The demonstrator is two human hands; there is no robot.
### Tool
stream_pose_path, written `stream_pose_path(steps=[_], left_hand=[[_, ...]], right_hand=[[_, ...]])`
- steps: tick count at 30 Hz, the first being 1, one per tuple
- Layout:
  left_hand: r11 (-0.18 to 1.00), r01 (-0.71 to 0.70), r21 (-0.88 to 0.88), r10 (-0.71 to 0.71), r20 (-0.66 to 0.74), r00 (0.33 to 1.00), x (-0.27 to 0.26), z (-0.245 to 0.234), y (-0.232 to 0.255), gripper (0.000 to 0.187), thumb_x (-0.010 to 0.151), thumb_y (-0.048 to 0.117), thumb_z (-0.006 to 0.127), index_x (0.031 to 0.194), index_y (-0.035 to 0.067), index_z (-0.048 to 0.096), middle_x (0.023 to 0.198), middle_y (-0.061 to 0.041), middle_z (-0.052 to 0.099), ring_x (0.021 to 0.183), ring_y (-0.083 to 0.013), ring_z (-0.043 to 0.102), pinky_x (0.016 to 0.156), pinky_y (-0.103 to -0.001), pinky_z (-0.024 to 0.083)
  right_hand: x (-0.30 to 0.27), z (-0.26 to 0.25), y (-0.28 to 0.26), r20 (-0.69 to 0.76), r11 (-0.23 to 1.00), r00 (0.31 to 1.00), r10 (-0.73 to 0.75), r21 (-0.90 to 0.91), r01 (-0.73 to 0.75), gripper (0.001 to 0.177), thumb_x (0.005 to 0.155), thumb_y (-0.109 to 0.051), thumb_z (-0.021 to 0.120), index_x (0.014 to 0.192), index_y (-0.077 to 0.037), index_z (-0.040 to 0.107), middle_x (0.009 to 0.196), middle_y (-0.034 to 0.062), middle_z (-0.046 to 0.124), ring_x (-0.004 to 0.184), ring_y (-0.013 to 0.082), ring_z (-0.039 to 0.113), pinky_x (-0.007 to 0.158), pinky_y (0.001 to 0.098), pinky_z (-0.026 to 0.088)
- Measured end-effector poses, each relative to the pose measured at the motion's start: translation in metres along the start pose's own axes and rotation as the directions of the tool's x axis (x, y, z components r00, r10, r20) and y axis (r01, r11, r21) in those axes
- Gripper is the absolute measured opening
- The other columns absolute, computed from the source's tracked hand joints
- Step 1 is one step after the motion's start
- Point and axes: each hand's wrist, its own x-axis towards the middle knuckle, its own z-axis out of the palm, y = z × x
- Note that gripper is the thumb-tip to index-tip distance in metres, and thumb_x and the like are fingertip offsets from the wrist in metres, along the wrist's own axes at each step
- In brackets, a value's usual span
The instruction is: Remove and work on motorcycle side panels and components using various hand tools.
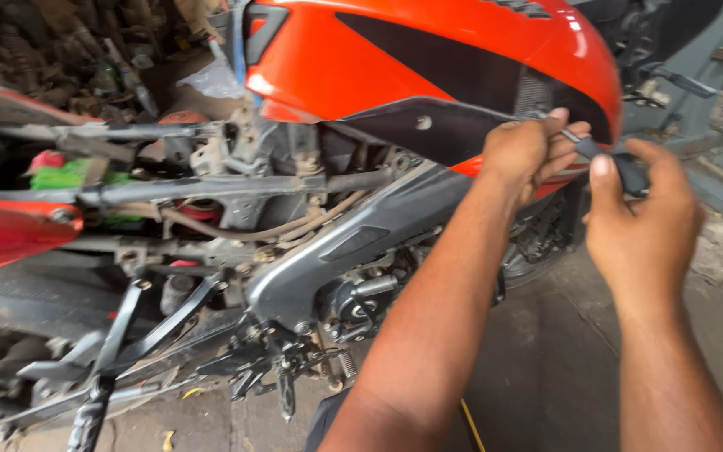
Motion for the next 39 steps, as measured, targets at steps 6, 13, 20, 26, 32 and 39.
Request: stream_pose_path(steps=[6,13,20,26,32,39], left_hand=[[0.988,0.104,-0.112,-0.088,0.141,0.986,-0.001,0.002,0.004,0.031,0.104,0.018,0.049,0.118,-0.008,0.058,0.109,-0.019,0.075,0.091,-0.0226,0.076,0.068,-0.030,0.064],[0.999,0.032,0.031,-0.033,0.026,0.999,-0.004,0.007,0.003,0.030,0.105,0.018,0.057,0.118,-0.009,0.061,0.109,-0.018,0.074,0.089,-0.0221,0.073,0.068,-0.030,0.061],[0.994,0.052,-0.099,-0.044,0.089,0.995,-0.014,0.010,0.012,0.036,0.103,0.024,0.050,0.115,-0.010,0.057,0.109,-0.019,0.076,0.090,-0.0215,0.077,0.070,-0.031,0.065],[1.000,0.008,0.006,-0.008,0.012,1.000,0.000,0.006,-0.002,0.028,0.101,0.020,0.064,0.109,-0.007,0.067,0.099,-0.016,0.076,0.079,-0.0177,0.073,0.055,-0.024,0.059],[0.999,0.032,-0.011,-0.033,-0.028,0.999,-0.003,0.016,0.004,0.032,0.100,0.017,0.058,0.119,-0.008,0.059,0.104,-0.017,0.078,0.085,-0.0191,0.076,0.051,-0.024,0.057],[0.993,0.046,-0.107,-0.046,0.004,0.999,-0.021,0.023,0.016,0.038,0.102,0.015,0.047,0.129,-0.012,0.047,0.110,-0.024,0.075,0.091,-0.0248,0.078,0.065,-0.031,0.067]], right_hand=[[-0.001,0.005,0.023,0.204,0.864,0.876,0.437,0.174,-0.472,0.025,0.111,-0.023,0.064,0.116,0.001,0.068,0.079,0.0109,0.071,0.059,0.0170,0.067,0.056,0.0319,0.051],[0.001,-0.001,0.010,-0.016,1.000,1.000,0.003,-0.030,-0.004,0.020,0.112,-0.023,0.071,0.116,-0.004,0.067,0.092,0.0122,0.073,0.080,0.0220,0.071,0.074,0.0336,0.056],[0.000,0.003,0.019,0.204,0.854,0.858,0.471,0.138,-0.502,0.020,0.105,-0.018,0.070,0.120,-0.005,0.068,0.088,0.0124,0.072,0.070,0.0251,0.066,0.064,0.0386,0.051],[-0.005,0.007,0.028,0.015,0.992,1.000,-0.004,0.128,0.002,0.028,0.092,-0.001,0.075,0.119,0.001,0.067,0.107,0.0151,0.073,0.096,0.0241,0.071,0.078,0.0353,0.056],[0.007,0.002,0.019,0.193,0.820,0.851,0.489,0.231,-0.524,0.019,0.100,-0.020,0.071,0.113,-0.005,0.069,0.082,0.0091,0.075,0.071,0.0167,0.075,0.065,0.0319,0.055],[0.000,0.001,0.025,0.138,0.917,0.919,0.369,0.108,-0.384,0.022,0.097,-0.017,0.073,0.115,-0.005,0.072,0.087,0.0097,0.075,0.066,0.0189,0.070,0.063,0.0354,0.053]])
